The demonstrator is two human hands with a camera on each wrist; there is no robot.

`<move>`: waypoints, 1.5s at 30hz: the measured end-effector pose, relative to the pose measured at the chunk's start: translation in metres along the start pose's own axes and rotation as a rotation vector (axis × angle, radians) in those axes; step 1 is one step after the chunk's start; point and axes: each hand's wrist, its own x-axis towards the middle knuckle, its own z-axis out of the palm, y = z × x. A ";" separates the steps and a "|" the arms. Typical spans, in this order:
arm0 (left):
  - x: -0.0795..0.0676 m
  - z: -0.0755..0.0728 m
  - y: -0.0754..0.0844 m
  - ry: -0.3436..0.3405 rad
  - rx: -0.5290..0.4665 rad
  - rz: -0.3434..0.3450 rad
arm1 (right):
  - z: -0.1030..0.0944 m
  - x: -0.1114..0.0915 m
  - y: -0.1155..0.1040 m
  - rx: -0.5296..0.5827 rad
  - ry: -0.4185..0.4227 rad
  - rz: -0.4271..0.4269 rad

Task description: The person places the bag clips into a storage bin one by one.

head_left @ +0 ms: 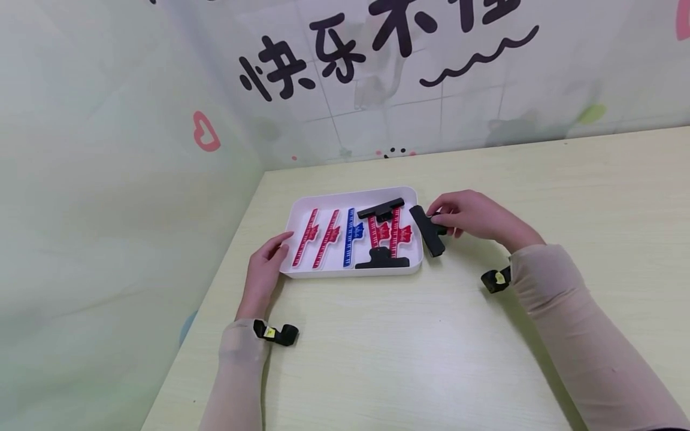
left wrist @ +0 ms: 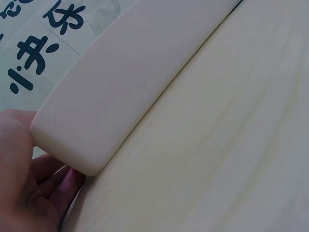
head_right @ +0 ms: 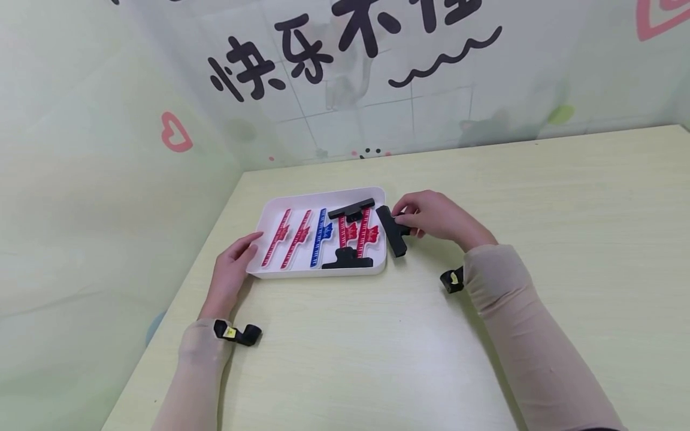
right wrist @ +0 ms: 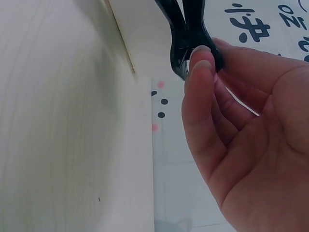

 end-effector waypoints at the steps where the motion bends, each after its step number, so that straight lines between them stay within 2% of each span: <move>1: 0.000 0.000 0.000 0.000 0.002 0.000 | 0.000 0.000 0.000 0.003 0.001 -0.002; 6: -0.001 0.000 0.000 -0.002 0.003 0.009 | 0.001 0.001 -0.002 0.003 0.013 -0.022; 12: -0.003 0.000 0.001 -0.004 0.001 0.010 | 0.004 0.001 -0.004 0.001 0.067 -0.026; 26: -0.002 0.000 0.002 0.005 0.005 0.005 | 0.009 0.003 -0.017 -0.087 0.135 -0.049; 37: -0.004 -0.002 0.002 -0.007 0.008 0.010 | 0.021 0.008 -0.024 0.099 0.209 -0.005; 45: -0.003 -0.001 0.001 -0.011 -0.001 0.035 | 0.031 0.015 -0.033 0.154 0.214 -0.009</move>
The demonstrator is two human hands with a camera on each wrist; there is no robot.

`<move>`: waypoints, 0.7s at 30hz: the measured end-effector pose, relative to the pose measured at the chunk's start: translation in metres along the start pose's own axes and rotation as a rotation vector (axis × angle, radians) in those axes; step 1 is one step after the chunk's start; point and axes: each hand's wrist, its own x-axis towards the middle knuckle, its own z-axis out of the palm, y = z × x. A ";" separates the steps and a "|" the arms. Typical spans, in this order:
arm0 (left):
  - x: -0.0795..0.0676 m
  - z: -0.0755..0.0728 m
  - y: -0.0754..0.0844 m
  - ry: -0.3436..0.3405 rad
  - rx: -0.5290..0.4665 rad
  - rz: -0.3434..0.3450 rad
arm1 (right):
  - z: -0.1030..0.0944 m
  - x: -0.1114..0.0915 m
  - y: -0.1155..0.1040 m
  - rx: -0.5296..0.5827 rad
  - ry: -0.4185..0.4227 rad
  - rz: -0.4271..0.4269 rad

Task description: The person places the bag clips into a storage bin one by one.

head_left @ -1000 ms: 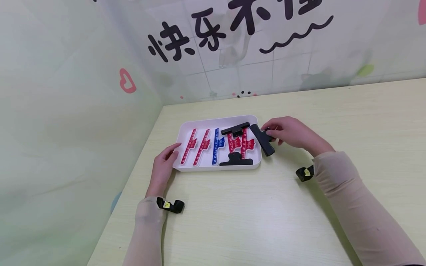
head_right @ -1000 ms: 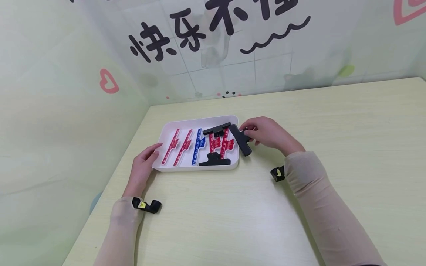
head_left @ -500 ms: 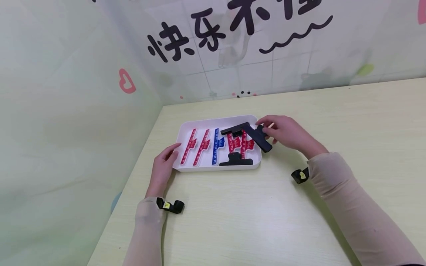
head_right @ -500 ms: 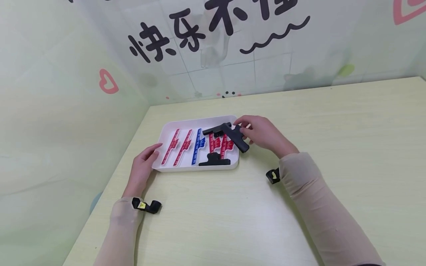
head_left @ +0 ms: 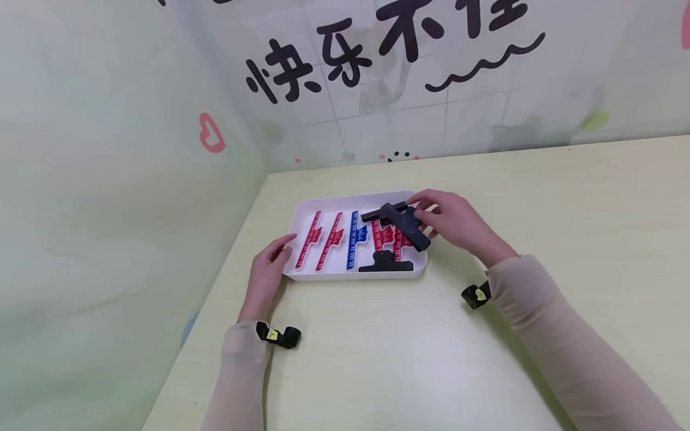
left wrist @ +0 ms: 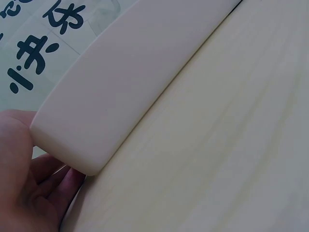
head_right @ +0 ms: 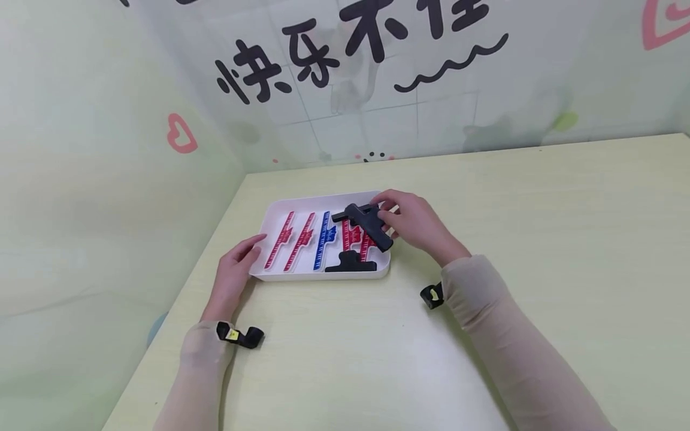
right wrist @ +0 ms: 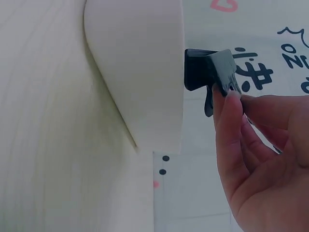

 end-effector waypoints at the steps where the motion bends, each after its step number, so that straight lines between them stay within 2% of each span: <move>1: 0.000 0.000 0.000 0.003 -0.002 0.003 | 0.003 0.001 -0.001 0.009 -0.001 -0.001; 6: 0.000 0.000 0.003 0.003 -0.008 -0.008 | 0.017 0.005 -0.009 0.045 -0.003 0.001; 12: -0.001 0.000 0.002 0.008 -0.013 0.004 | 0.034 0.012 -0.018 0.023 0.001 0.016; 21: 0.000 -0.002 0.001 0.011 -0.009 -0.003 | 0.062 0.023 -0.029 0.128 -0.019 0.052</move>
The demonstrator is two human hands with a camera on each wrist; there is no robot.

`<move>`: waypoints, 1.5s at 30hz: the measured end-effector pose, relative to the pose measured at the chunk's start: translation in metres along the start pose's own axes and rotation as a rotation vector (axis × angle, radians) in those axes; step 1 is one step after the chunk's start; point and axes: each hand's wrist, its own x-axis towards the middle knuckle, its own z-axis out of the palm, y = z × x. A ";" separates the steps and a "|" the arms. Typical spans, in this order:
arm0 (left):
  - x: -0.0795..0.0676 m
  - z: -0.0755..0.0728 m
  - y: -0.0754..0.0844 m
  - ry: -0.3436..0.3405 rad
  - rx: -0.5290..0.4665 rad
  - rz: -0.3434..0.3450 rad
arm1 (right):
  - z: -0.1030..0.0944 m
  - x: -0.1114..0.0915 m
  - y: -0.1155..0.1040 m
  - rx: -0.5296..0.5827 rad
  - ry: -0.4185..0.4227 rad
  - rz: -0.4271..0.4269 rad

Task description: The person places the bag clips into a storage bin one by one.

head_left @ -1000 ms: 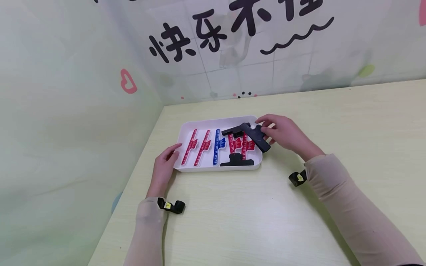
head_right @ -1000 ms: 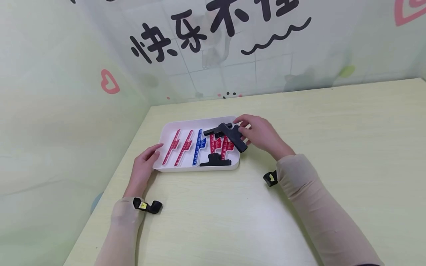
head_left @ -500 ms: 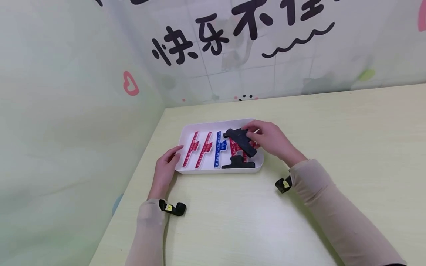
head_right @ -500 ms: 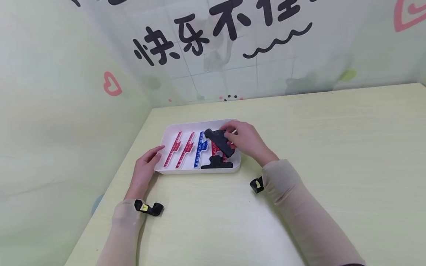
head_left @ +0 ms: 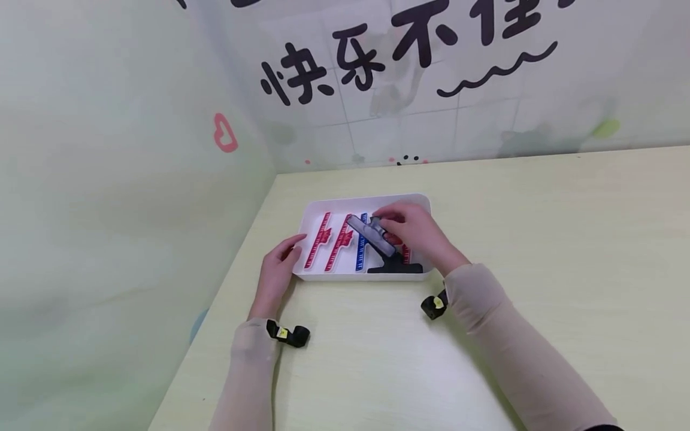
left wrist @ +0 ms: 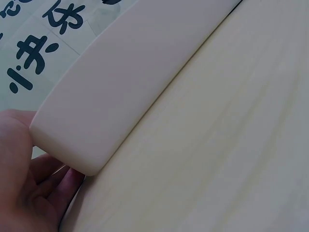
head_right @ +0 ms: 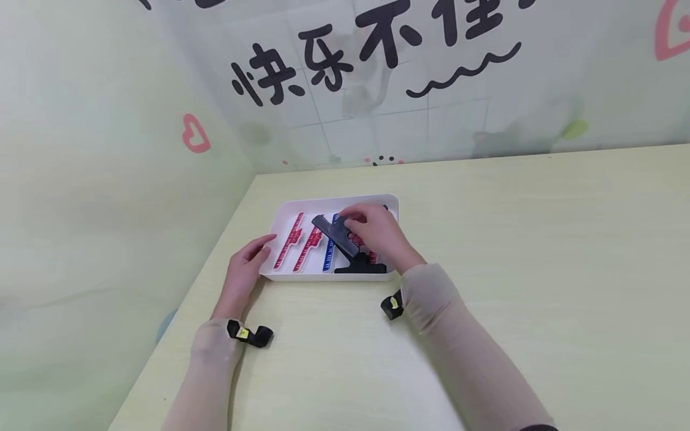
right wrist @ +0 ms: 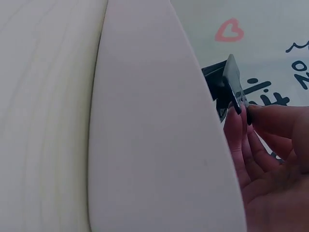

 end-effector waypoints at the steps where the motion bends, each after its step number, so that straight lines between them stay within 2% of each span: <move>1: 0.000 0.000 0.000 -0.001 -0.001 0.003 | 0.002 0.001 0.000 0.020 -0.005 0.005; 4: 0.000 0.000 0.001 -0.003 -0.002 0.011 | 0.008 0.002 0.002 0.071 -0.024 0.027; 9: 0.000 -0.004 0.003 -0.010 0.021 -0.004 | 0.017 0.005 0.010 0.074 -0.041 0.025; 22: 0.003 -0.005 0.003 -0.009 0.010 0.008 | 0.024 0.010 0.018 0.038 -0.099 -0.019; 30: 0.002 -0.002 0.001 -0.013 0.000 -0.015 | 0.024 0.009 0.020 0.002 -0.133 0.003; 45: 0.002 0.000 0.000 0.001 0.007 -0.004 | 0.025 0.008 0.020 -0.070 -0.131 -0.010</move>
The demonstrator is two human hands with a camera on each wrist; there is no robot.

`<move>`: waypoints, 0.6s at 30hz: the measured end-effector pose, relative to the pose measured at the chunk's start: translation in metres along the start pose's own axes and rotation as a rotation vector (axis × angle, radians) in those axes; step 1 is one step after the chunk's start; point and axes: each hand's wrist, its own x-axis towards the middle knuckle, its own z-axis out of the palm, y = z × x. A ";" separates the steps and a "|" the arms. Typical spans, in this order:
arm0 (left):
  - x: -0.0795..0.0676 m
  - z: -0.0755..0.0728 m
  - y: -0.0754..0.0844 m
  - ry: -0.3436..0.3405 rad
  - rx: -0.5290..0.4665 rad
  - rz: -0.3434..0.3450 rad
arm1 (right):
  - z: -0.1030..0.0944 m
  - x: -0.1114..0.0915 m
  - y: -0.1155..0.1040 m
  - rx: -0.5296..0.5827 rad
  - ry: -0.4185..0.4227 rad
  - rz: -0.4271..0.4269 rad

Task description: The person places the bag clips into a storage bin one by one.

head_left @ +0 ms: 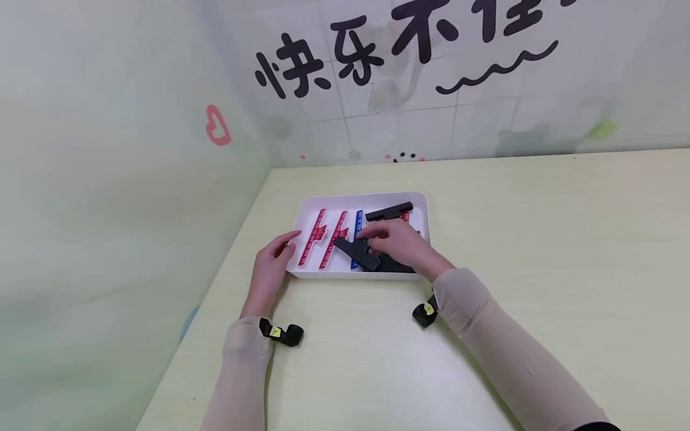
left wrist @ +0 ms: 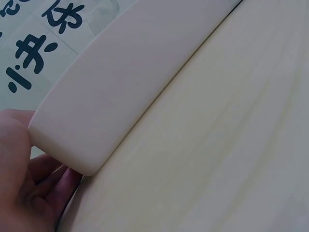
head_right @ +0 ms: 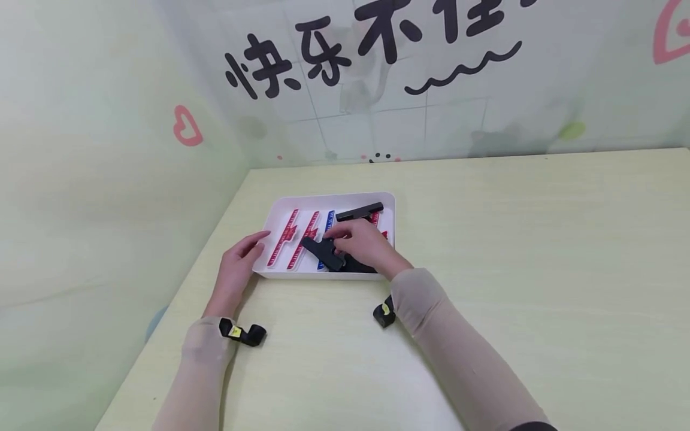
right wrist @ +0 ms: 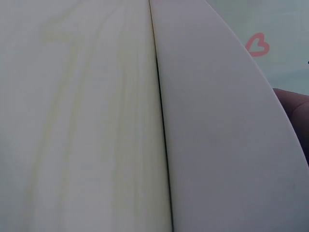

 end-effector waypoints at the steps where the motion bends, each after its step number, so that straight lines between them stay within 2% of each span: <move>1: 0.000 0.000 0.001 -0.002 0.000 -0.003 | 0.000 0.000 0.000 -0.006 -0.002 -0.002; 8: 0.001 0.001 0.002 0.000 0.001 -0.010 | -0.002 0.002 -0.001 -0.078 0.004 -0.050; 18: 0.000 0.000 0.001 -0.009 0.015 -0.022 | 0.000 0.001 0.000 -0.056 0.006 -0.050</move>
